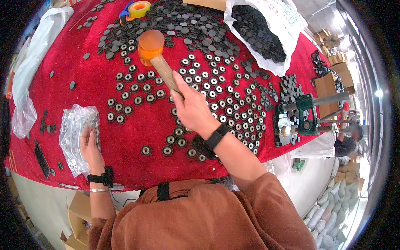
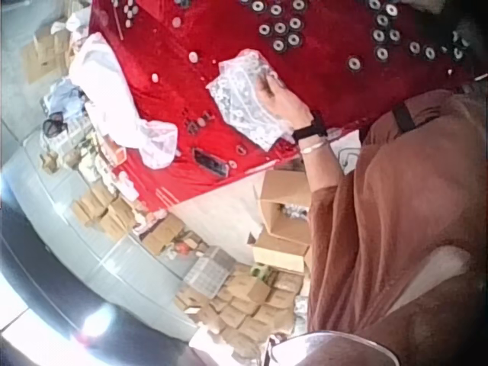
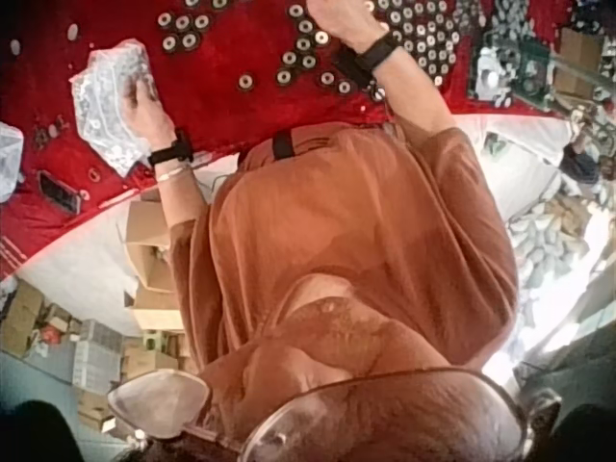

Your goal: Assembling small metal and plastic components using a rubber mallet and a hand press on a red-covered workbench.

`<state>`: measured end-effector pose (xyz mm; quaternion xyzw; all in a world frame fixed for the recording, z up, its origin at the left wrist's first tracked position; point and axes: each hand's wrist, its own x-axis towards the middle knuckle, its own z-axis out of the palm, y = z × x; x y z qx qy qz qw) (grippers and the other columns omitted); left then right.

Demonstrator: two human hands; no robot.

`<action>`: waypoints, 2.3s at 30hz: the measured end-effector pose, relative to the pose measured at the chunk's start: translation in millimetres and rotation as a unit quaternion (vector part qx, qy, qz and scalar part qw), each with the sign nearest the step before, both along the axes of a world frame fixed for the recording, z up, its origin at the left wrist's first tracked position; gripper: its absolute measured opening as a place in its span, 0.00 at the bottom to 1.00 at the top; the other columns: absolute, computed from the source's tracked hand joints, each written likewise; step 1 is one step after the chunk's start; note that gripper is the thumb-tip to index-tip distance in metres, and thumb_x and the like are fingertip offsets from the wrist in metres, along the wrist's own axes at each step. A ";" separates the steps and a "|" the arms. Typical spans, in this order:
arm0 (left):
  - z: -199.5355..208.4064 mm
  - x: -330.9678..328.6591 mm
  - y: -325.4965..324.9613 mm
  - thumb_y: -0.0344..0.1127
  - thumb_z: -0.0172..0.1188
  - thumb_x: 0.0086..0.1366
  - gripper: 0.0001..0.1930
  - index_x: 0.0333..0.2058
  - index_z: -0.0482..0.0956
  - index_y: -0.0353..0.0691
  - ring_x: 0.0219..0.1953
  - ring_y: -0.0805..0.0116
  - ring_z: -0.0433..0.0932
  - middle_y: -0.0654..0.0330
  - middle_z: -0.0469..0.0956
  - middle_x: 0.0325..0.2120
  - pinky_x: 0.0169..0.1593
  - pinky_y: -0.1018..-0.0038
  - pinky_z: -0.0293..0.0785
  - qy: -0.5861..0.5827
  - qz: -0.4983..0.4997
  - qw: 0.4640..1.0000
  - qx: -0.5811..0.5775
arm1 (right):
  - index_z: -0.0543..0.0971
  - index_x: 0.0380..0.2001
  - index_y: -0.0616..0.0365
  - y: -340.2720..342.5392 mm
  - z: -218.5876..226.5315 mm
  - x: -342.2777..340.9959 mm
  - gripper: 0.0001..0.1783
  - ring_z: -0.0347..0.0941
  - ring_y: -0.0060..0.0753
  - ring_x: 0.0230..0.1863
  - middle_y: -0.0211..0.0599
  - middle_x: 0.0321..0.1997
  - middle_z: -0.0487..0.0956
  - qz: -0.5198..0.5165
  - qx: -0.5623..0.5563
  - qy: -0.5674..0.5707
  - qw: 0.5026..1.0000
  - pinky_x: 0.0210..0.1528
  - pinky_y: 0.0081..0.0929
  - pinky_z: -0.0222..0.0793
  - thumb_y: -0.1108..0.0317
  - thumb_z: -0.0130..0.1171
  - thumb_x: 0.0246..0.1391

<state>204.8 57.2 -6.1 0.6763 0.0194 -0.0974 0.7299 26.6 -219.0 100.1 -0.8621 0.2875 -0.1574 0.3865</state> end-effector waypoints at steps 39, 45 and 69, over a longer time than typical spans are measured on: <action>-1.7 -7.9 -6.2 0.25 0.53 0.67 0.16 0.53 0.71 0.29 0.52 0.67 0.73 0.54 0.75 0.50 0.58 0.73 0.68 0.007 -0.042 0.999 0.002 | 0.61 0.64 0.56 2.5 -0.3 64.9 0.28 0.76 0.61 0.36 0.62 0.35 0.77 0.059 0.066 0.059 0.994 0.37 0.45 0.71 0.64 0.50 0.62; -4.1 -8.5 -7.7 0.26 0.54 0.67 0.16 0.53 0.72 0.29 0.52 0.68 0.74 0.54 0.75 0.49 0.57 0.74 0.69 0.020 -0.049 0.999 -0.007 | 0.62 0.63 0.56 20.9 -11.9 62.3 0.27 0.75 0.63 0.35 0.63 0.34 0.77 0.075 0.011 0.092 0.993 0.39 0.53 0.70 0.66 0.49 0.61; 3.5 -5.7 -9.0 0.25 0.53 0.67 0.16 0.53 0.71 0.29 0.52 0.68 0.74 0.54 0.75 0.50 0.57 0.75 0.69 0.035 -0.045 0.998 -0.030 | 0.61 0.63 0.57 41.6 0.9 81.2 0.27 0.74 0.67 0.32 0.63 0.28 0.77 0.119 0.010 0.086 0.989 0.36 0.54 0.70 0.67 0.48 0.61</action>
